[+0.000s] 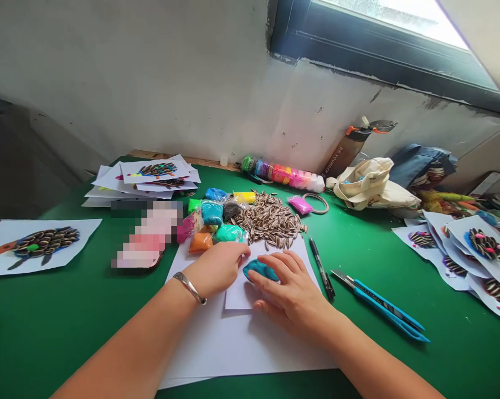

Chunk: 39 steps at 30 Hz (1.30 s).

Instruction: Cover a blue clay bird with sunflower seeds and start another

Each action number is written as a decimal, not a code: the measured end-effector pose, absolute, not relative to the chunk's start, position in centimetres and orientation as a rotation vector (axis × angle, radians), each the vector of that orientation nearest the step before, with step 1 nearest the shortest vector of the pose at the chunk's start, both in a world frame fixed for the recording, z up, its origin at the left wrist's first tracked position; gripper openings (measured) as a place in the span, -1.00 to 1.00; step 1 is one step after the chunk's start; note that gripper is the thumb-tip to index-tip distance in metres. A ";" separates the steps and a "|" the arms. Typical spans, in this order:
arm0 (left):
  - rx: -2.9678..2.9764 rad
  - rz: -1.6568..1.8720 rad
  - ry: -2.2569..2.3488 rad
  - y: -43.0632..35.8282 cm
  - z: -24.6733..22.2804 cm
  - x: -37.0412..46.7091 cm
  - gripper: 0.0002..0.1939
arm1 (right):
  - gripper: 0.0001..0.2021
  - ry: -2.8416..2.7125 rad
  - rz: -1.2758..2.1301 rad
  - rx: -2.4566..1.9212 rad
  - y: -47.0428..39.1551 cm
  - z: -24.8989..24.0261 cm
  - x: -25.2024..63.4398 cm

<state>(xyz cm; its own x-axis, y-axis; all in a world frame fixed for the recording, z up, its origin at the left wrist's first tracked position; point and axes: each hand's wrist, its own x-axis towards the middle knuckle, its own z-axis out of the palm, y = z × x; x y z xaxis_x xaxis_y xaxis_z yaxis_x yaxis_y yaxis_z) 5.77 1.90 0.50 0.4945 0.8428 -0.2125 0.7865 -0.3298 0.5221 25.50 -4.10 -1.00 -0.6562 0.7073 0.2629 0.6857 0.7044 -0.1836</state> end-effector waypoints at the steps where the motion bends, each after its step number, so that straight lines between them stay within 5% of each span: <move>1: 2.171 0.126 1.336 1.9 0.5 5.8 -0.70 | -0.66 -2.607 0.090 -1.104 -4.1 -1.0 25.4; 39: 2.181 0.144 1.309 1.8 0.4 5.8 -0.73 | -0.59 -2.602 -0.027 -1.267 -3.5 -2.1 25.0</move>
<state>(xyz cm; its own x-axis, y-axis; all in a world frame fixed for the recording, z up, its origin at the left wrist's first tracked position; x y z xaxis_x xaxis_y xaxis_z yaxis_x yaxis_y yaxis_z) 5.80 1.82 0.41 0.5111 0.8361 -0.1991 0.7730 -0.3459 0.5319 24.98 -3.52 -2.10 -0.5920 0.7730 0.2281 0.7776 0.6223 -0.0905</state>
